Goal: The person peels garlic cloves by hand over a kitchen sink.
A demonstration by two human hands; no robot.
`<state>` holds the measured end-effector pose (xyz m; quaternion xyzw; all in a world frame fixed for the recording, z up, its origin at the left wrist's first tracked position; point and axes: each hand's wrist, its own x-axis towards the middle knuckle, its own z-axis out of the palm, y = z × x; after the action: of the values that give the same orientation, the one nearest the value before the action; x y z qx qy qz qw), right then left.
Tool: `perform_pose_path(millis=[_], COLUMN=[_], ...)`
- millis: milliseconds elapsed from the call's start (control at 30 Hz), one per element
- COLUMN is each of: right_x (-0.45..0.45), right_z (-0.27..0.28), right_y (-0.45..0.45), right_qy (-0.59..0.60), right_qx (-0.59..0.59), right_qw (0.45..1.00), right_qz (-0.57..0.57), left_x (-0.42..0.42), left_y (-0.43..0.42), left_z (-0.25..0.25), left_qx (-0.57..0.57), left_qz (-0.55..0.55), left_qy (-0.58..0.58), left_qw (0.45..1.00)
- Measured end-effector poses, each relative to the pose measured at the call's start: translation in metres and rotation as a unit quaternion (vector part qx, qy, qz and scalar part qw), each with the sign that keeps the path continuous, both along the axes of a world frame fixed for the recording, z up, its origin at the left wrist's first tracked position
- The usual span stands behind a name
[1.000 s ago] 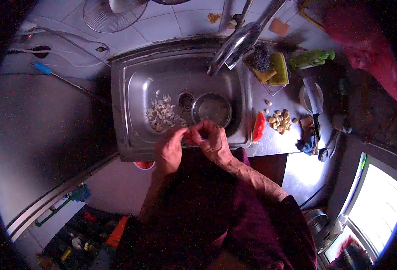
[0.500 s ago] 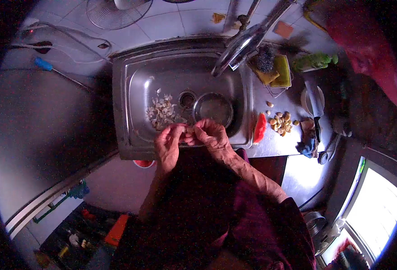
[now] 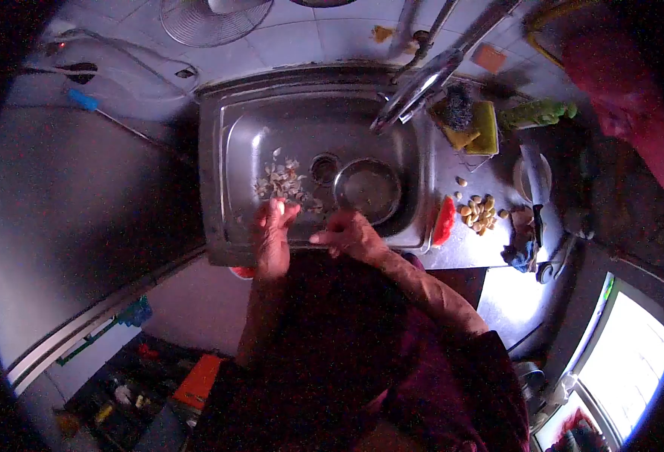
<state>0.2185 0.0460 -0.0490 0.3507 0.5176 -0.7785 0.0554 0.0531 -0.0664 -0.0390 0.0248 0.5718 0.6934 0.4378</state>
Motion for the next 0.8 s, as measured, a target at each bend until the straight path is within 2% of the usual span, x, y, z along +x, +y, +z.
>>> perform_pose_path(millis=[33, 67, 100, 133, 167, 200, 233, 300, 333, 400, 433, 467, 500, 533, 567, 600, 633, 733, 800], right_x=[-0.001, -0.002, -0.002, -0.002, 0.001, 0.006, 0.01, 0.031, 0.041, 0.057, 0.071, 0.088, 0.099, 0.104, 0.107, 0.112, 0.119, 0.146, 0.142], right_z=[-0.021, -0.059, -0.062, -0.066, -0.069, -0.069, -0.068, -0.07, -0.066, -0.038, -0.038, -0.038, -0.037, -0.029, -0.015, -0.005, -0.002, -0.02, -0.009], right_y=[-0.009, -0.024, -0.026, -0.027, -0.028, -0.028, -0.029, -0.03, -0.025, -0.007, -0.006, -0.013, -0.019, -0.021, -0.022, -0.024, -0.026, -0.041, -0.039], right_qy=[-0.003, 0.115, 0.172, 0.229, 0.183, 0.152, 0.111, 0.022, -0.011, -0.151, -0.16, -0.154, -0.146, -0.154, -0.151, -0.147, -0.174, -0.154, -0.159], right_qx=[0.001, 0.024, 0.037, 0.05, 0.355, 0.496, 0.628, 0.599, 0.588, 0.362, 0.362, 0.357, 0.35, 0.35, 0.348, 0.343, 0.3, 0.266, 0.248], right_qw=[1.0, 0.989, 0.976, 0.957, 0.91, 0.852, 0.769, 0.799, 0.804, 0.892, 0.891, 0.913, 0.925, 0.924, 0.924, 0.92, 0.93, 0.938, 0.937], right_qz=[-0.003, -0.086, -0.131, -0.171, -0.114, -0.072, -0.047, 0.054, 0.088, 0.226, 0.222, 0.126, 0.028, 0.023, -0.047, -0.116, -0.117, -0.159, -0.188], left_x=[-0.002, -0.003, -0.003, -0.003, -0.004, -0.007, -0.011, -0.01, -0.002, 0.015, 0.031, 0.044, 0.057, 0.069, 0.077, 0.081, 0.08, 0.069, 0.067], left_y=[0.002, 0.006, 0.013, 0.021, 0.029, 0.034, 0.038, 0.056, 0.065, 0.079, 0.081, 0.091, 0.1, 0.103, 0.109, 0.112, 0.113, 0.105, 0.096], left_z=[0.0, -0.001, -0.001, -0.002, -0.003, -0.017, -0.044, -0.078, -0.093, -0.191, -0.239, -0.22, -0.19, -0.16, -0.142, -0.132, -0.147, -0.238, -0.265], left_qx=[-0.042, -0.083, -0.082, -0.115, -0.146, -0.144, -0.129, -0.102, -0.124, -0.151, -0.144, -0.125, -0.095, -0.074, -0.061, -0.053, -0.042, -0.031, -0.047], left_qz=[0.007, 0.013, 0.008, -0.042, -0.091, -0.095, -0.171, -0.298, -0.318, -0.419, -0.426, -0.469, -0.496, -0.488, -0.467, -0.447, -0.433, -0.446, -0.487], left_qy=[0.025, 0.049, 0.047, 0.095, 0.143, 0.141, 0.196, 0.287, 0.128, 0.208, 0.204, 0.333, 0.496, 0.628, 0.717, 0.765, 0.792, 0.787, 0.76], left_qw=[0.999, 0.995, 0.995, 0.988, 0.975, 0.975, 0.957, 0.905, 0.931, 0.871, 0.87, 0.808, 0.707, 0.602, 0.514, 0.46, 0.429, 0.425, 0.428])
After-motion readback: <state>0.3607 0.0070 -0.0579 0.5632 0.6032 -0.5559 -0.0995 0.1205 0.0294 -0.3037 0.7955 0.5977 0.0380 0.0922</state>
